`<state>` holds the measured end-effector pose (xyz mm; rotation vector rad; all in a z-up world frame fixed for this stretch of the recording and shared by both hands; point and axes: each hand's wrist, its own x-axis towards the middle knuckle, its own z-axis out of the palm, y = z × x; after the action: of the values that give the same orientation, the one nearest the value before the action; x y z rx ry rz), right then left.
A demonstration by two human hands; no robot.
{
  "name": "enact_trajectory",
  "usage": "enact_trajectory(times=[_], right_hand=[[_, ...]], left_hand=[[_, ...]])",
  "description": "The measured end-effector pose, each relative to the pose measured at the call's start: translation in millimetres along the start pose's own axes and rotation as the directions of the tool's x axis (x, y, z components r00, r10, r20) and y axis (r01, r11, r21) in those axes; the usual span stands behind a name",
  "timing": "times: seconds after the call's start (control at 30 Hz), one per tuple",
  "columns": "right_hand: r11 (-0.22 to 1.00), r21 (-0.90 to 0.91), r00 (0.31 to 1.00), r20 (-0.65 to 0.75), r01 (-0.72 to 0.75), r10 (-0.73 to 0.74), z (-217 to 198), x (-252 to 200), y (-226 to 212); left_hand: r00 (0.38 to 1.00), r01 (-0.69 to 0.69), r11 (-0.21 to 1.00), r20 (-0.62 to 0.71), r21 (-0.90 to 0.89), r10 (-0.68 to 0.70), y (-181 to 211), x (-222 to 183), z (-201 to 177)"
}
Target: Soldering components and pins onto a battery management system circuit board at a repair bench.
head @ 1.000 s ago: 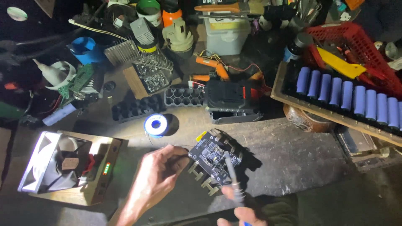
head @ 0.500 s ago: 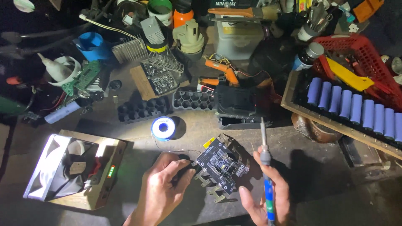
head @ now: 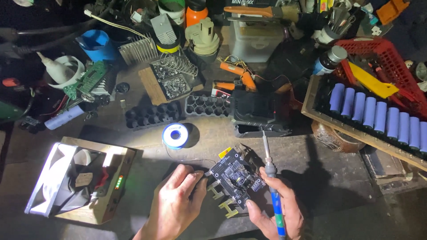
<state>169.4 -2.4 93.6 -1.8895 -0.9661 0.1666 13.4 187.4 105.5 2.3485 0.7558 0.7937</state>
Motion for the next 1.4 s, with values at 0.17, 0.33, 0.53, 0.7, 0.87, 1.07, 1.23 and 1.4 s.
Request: enact_trajectory(times=[0.17, 0.33, 0.53, 0.7, 0.87, 1.07, 1.23, 1.4], right_hand=[[0.991, 0.003, 0.986, -0.093, -0.135, 0.135, 4, 0, -16], [0.992, -0.045, 0.992, -0.067, -0.114, 0.111, 4, -2, -5], [0.999, -0.052, 0.998, -0.062, 0.017, -0.020, 6, -4, 7], [0.993, -0.057, 0.992, -0.071, 0.104, -0.108, 8, -5, 14], [0.988, -0.075, 0.984, -0.111, 0.131, -0.139, 11, -5, 9], [0.993, -0.085, 0.974, -0.209, 0.076, -0.093, 16, -11, -5], [0.946, -0.289, 0.955, -0.208, 0.145, -0.210, 3, -22, -9], [0.985, 0.109, 0.952, -0.289, 0.136, -0.100, 7, -39, -27]], left_hand=[[0.995, -0.090, 0.996, -0.032, 0.031, 0.091, 1, 1, -3], [0.985, -0.168, 0.981, -0.022, 0.096, 0.171, 6, 5, -8], [0.958, -0.286, 0.932, 0.037, 0.223, 0.285, 7, 1, -6], [0.972, -0.194, 0.951, -0.084, 0.241, 0.220, 5, -3, -1], [0.927, -0.365, 0.925, -0.051, 0.107, 0.372, 0, -9, -3], [0.952, -0.304, 0.946, 0.013, 0.115, 0.305, -1, -6, 2], [0.959, -0.280, 0.956, 0.069, 0.094, 0.274, 0, -2, -1], [0.967, -0.244, 0.970, 0.083, 0.020, 0.242, -5, -3, -6]])
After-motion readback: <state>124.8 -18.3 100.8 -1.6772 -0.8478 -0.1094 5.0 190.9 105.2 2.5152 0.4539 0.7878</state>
